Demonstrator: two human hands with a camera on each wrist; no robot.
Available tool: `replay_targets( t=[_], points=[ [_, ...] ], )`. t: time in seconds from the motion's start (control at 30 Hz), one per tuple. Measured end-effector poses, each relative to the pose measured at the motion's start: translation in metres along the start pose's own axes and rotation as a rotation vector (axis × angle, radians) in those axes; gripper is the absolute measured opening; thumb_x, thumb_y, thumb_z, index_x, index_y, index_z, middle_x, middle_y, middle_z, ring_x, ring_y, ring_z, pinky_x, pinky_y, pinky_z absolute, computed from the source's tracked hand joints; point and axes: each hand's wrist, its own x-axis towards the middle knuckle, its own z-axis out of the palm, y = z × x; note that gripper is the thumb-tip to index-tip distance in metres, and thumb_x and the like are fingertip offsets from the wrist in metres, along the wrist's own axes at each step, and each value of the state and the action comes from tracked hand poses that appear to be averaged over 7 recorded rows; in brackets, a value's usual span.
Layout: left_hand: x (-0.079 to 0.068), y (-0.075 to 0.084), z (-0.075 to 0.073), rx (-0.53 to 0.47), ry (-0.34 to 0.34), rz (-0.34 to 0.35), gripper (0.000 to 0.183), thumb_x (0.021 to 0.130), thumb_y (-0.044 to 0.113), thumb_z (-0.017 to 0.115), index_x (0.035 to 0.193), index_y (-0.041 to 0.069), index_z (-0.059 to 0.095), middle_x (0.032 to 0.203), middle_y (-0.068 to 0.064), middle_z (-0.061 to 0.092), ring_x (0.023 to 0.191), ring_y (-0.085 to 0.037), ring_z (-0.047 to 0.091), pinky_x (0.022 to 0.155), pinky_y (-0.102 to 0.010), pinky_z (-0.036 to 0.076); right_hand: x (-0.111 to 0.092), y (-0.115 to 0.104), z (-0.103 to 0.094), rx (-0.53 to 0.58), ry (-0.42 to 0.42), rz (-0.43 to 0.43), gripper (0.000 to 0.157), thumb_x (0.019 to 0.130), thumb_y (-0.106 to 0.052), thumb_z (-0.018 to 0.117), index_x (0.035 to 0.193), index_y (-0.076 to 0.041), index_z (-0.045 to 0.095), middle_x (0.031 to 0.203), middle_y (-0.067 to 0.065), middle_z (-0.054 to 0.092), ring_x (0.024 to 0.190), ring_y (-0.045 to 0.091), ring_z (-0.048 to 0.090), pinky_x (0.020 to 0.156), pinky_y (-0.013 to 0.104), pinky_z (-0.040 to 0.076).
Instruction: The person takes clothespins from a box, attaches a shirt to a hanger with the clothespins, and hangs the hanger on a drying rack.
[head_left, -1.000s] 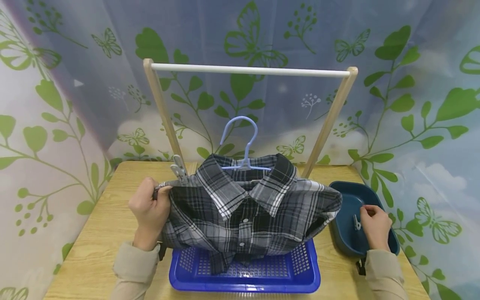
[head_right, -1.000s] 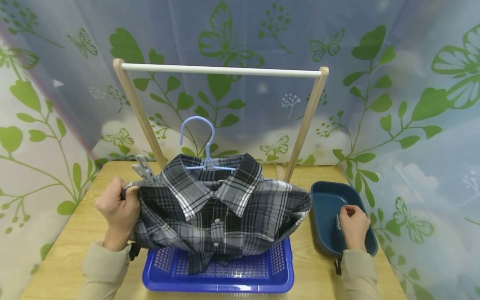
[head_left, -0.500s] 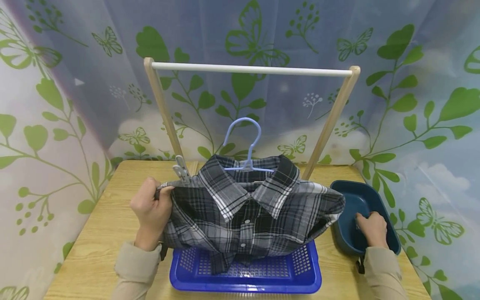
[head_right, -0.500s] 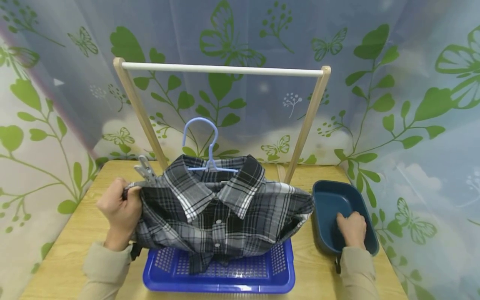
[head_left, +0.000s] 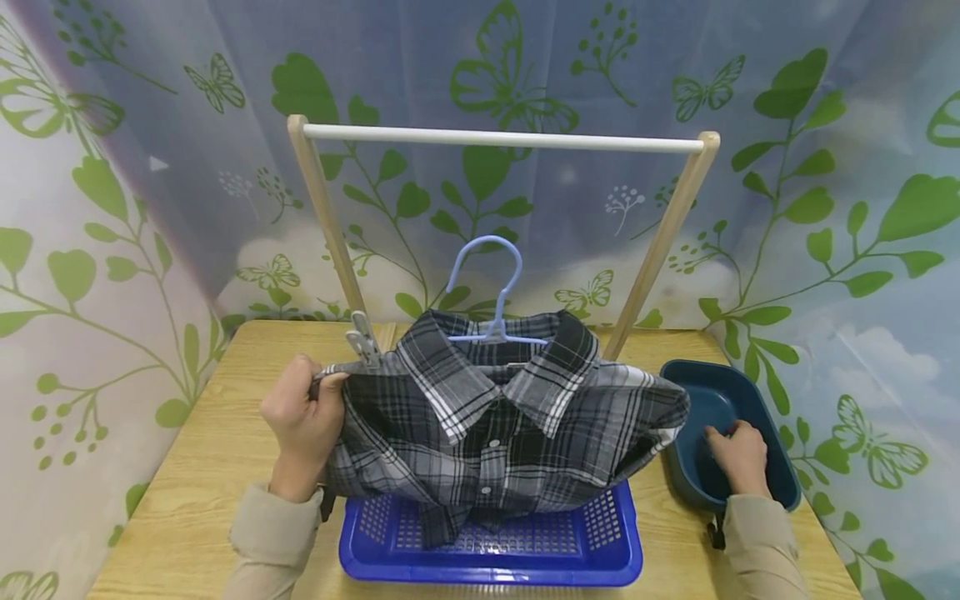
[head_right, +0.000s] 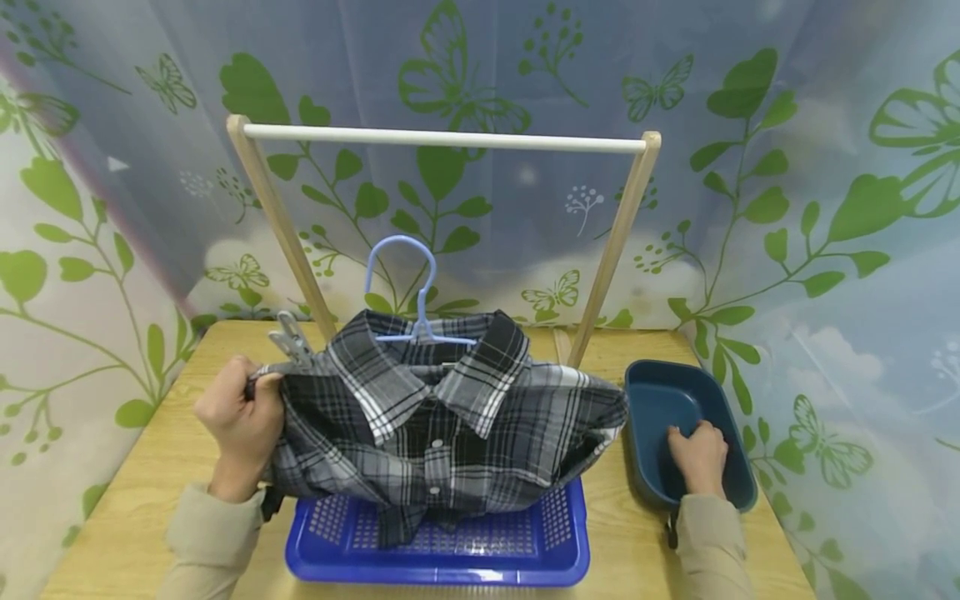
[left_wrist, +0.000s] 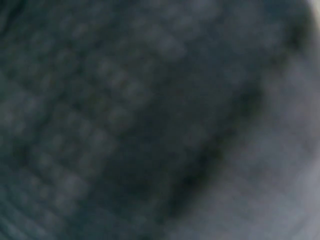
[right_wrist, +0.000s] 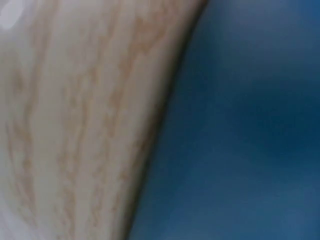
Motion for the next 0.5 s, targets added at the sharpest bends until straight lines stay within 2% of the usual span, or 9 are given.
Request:
replay_targets(
  t=[0.23,0.5],
  points=[
    [-0.0001,0.0001,-0.0008,-0.009,-0.006,-0.003,0.062,0.097,0.051,0.055,0.060,0.003,0.038,0.053,-0.005,0.032,0.046,-0.012,0.023,0.042,-0.028,0.018,0.0001,-0.0019,0.0014,0.003,-0.028,-0.011,0.053,0.093,-0.017,0.058,0.124,0.023,0.045,0.118,0.041,0.051,0.112,0.057,0.047,0.098,0.062,0.036],
    [0.0021,0.0023,-0.0011,-0.008,-0.002,-0.003,0.062,0.097,0.050,0.055,0.061,0.003,0.038,0.053,-0.006,0.031,0.046,-0.013,0.023,0.043,-0.028,0.018,-0.0014,-0.0033,0.0036,0.001,-0.064,-0.082,0.051,0.089,-0.011,0.064,0.125,0.021,0.047,0.118,0.038,0.054,0.111,0.052,0.050,0.100,0.060,0.035]
  ],
)
